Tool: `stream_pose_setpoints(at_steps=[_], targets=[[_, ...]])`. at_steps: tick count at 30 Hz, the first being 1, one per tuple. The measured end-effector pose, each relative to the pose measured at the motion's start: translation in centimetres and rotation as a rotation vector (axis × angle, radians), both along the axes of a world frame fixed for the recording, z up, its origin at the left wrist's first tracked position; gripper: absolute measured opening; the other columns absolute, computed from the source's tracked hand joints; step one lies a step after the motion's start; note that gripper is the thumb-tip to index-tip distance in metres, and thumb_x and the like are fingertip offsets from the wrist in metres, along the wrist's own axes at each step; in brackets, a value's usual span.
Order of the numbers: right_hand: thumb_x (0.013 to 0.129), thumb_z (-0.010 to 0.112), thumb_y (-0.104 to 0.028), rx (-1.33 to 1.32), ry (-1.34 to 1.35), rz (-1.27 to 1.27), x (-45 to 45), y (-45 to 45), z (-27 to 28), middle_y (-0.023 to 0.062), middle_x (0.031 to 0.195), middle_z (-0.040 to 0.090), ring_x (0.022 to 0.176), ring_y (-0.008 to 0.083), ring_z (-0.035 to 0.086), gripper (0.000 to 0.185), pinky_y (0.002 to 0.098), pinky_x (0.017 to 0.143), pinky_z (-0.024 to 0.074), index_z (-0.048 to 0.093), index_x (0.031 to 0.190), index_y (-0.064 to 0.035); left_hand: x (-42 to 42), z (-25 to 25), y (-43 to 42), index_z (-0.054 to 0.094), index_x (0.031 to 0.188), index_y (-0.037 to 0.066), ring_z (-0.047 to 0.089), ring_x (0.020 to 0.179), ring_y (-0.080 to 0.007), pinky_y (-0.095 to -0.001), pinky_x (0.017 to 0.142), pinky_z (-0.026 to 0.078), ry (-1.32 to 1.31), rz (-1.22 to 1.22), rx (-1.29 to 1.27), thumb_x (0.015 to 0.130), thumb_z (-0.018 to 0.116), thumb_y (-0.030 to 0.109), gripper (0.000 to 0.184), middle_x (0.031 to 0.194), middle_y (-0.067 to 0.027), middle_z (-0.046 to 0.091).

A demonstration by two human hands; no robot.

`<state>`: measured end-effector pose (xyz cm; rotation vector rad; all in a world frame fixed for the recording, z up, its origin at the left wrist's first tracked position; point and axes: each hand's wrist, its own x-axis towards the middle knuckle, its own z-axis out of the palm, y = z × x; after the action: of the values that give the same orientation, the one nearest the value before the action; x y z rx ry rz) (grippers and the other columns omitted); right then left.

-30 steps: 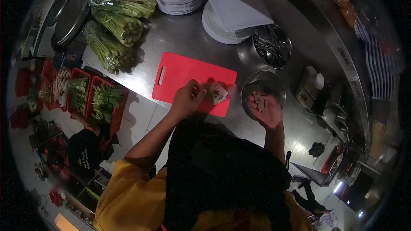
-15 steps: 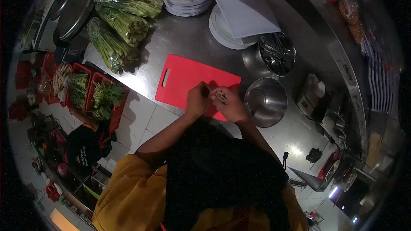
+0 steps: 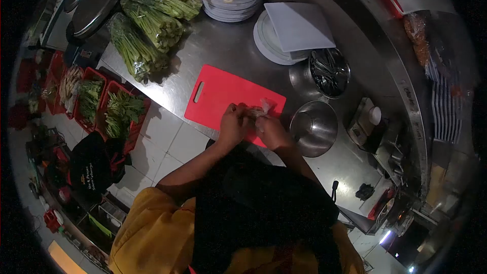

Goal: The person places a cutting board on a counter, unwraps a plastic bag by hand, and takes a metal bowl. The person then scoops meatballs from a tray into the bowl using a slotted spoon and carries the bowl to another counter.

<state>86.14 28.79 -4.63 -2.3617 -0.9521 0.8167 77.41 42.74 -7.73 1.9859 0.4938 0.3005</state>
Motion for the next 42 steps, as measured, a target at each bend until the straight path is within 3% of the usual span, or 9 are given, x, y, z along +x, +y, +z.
stream_pose_setpoints(at_steps=[4,8,14,16,20,22,25,35,42], targets=[[0.080,0.061,-0.014,-0.207,0.150,0.215,0.5,-0.5,-0.3,0.0252,0.092,0.062,0.092,0.0407,0.060,0.025,0.0441,0.078,0.0480,0.060,0.100,0.0013,0.8,-0.8,-0.1,0.061,0.086,0.000,0.057,0.072,-0.0356,-0.0452,0.064,0.049,0.041,-0.035,0.130,0.073,0.065,0.006,0.014,0.081,-0.0177,0.054],[0.080,0.061,-0.016,-0.167,0.256,0.288,0.7,-1.0,0.9,0.0252,0.090,0.062,0.091,0.0394,0.061,0.026,0.0435,0.078,0.0481,0.060,0.100,0.0011,1.0,0.5,-0.4,0.061,0.088,0.001,0.058,0.076,-0.0359,-0.0463,0.067,0.050,0.099,-0.049,0.102,0.072,0.067,0.008,0.018,0.081,-0.0183,0.055],[0.082,0.063,-0.012,-0.002,0.325,0.038,0.1,1.0,3.1,0.0171,0.099,0.065,0.097,0.0302,0.064,0.022,0.0352,0.084,0.0490,0.059,0.100,0.0006,-0.5,-1.6,-0.5,0.063,0.090,0.003,0.057,0.086,-0.0349,-0.0438,0.072,0.050,0.008,-0.046,0.111,0.072,0.067,0.008,0.019,0.088,-0.0173,0.056],[0.083,0.064,-0.010,0.374,0.389,-0.157,-0.3,1.0,0.0,0.0138,0.105,0.064,0.104,0.0257,0.061,0.020,0.0322,0.088,0.0474,0.058,0.098,0.0001,-0.7,-3.1,-0.7,0.064,0.091,0.003,0.057,0.086,-0.0340,-0.0425,0.073,0.050,0.019,-0.023,-0.001,0.071,0.067,0.006,0.020,0.089,-0.0165,0.056],[0.081,0.065,-0.009,0.257,0.303,-0.102,0.0,1.3,-1.1,0.0160,0.106,0.062,0.104,0.0283,0.060,0.022,0.0341,0.088,0.0473,0.056,0.099,0.0002,-1.3,-2.4,-0.3,0.066,0.101,0.004,0.061,0.089,-0.0284,-0.0359,0.073,0.051,0.099,-0.028,-0.125,0.073,0.068,0.002,0.029,0.100,-0.0140,0.057],[0.079,0.065,-0.007,0.196,0.020,0.062,-0.1,1.1,-0.9,0.0182,0.102,0.061,0.100,0.0329,0.060,0.026,0.0370,0.085,0.0479,0.055,0.102,0.0005,-1.6,-2.0,-0.5,0.067,0.103,0.005,0.061,0.092,-0.0278,-0.0354,0.074,0.051,0.066,-0.034,-0.121,0.073,0.066,0.001,0.031,0.101,-0.0135,0.057],[0.076,0.065,-0.004,0.148,-0.045,0.074,-0.2,0.9,-1.7,0.0198,0.099,0.060,0.096,0.0364,0.059,0.030,0.0405,0.082,0.0478,0.054,0.103,0.0012,-1.7,-1.0,-0.9,0.067,0.103,0.005,0.060,0.091,-0.0270,-0.0342,0.074,0.051,0.038,-0.024,-0.121,0.072,0.064,-0.002,0.032,0.100,-0.0129,0.057],[0.073,0.066,-0.003,0.142,-0.103,0.029,0.3,1.6,-0.8,0.0199,0.097,0.059,0.093,0.0391,0.058,0.033,0.0434,0.078,0.0481,0.054,0.103,0.0015,-1.2,-1.7,-1.2,0.068,0.105,0.003,0.063,0.088,-0.0247,-0.0316,0.071,0.052,-0.080,0.094,-0.323,0.073,0.060,-0.008,0.035,0.104,-0.0137,0.056],[0.072,0.070,-0.006,0.146,-0.010,-0.017,1.0,2.3,0.5,0.0205,0.101,0.058,0.095,0.0367,0.059,0.035,0.0418,0.078,0.0490,0.056,0.103,0.0013,-1.0,-1.3,-0.9,0.068,0.104,0.002,0.064,0.087,-0.0237,-0.0312,0.071,0.054,-0.098,0.097,-0.202,0.074,0.059,-0.008,0.033,0.101,-0.0133,0.057]])
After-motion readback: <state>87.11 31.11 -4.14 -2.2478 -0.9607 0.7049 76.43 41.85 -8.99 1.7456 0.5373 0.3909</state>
